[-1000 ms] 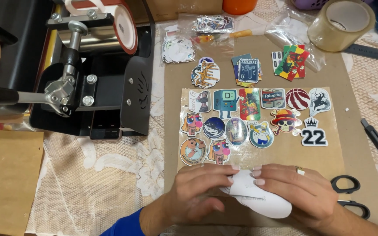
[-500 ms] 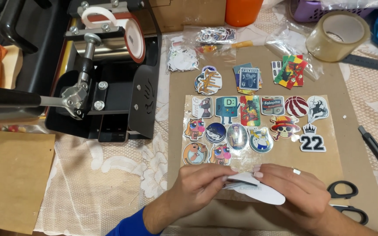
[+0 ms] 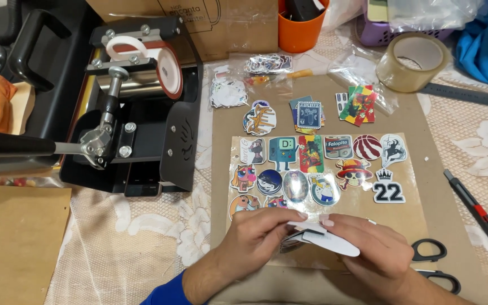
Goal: The person organizes a collection of stickers on a cardboard surface. They pick up, sort, and arrange various stickers, including circular and rectangular ones, while also handling a roll of packing tape and a pair of scissors.
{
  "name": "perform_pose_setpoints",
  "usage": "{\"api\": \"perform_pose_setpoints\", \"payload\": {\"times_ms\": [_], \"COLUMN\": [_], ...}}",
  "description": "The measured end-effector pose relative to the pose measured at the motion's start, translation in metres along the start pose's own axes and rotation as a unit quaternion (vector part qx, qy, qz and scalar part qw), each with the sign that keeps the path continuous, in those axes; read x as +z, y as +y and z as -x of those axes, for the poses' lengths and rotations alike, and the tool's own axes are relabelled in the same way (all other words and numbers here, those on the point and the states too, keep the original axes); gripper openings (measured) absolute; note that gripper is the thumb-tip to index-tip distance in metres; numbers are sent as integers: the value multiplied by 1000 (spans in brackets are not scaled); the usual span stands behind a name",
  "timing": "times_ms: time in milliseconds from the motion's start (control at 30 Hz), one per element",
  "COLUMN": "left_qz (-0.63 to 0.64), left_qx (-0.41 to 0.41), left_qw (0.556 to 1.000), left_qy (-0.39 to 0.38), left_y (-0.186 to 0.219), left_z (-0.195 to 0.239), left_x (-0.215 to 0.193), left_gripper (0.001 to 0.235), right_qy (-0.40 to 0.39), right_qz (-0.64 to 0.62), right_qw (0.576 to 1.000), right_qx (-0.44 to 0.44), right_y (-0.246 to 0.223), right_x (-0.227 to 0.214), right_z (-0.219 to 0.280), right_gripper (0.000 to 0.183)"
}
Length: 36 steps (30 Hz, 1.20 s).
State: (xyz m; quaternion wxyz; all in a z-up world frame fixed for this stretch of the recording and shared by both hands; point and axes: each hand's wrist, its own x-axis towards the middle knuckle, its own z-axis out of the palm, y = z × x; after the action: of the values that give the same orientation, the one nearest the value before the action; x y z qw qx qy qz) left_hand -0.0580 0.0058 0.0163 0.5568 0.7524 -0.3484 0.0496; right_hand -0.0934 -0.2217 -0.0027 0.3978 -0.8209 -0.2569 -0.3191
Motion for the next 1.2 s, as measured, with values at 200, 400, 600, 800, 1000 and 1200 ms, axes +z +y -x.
{"api": "perform_pose_setpoints", "payload": {"times_ms": [200, 400, 600, 800, 1000, 1200], "left_qz": [91, 201, 184, 81, -180, -30], "left_qx": [-220, -236, -190, -303, -284, -273], "left_qw": [966, 949, 962, 946, 941, 961], "left_qy": [101, 62, 66, 78, -15, 41], "left_y": [-10, -9, -15, -49, -149, -75], "left_z": [-27, -46, -58, -108, -191, -168], "left_x": [13, 20, 26, 13, 21, 8], "left_gripper": [6, 14, 14, 10, 7, 54], "right_qy": [20, 29, 48, 34, 13, 84], "right_qz": [-17, -106, -129, -129, -144, -352], "right_qw": [998, 993, 975, 985, 986, 829], "right_qx": [50, 51, 173, 108, 87, 426], "right_y": [6, 10, 9, 14, 16, 23], "right_x": [-2, 4, 11, 12, 11, 15], "right_z": [-4, -10, -10, -7, -1, -7], "right_gripper": [18, 18, 19, 16, 16, 38]}}
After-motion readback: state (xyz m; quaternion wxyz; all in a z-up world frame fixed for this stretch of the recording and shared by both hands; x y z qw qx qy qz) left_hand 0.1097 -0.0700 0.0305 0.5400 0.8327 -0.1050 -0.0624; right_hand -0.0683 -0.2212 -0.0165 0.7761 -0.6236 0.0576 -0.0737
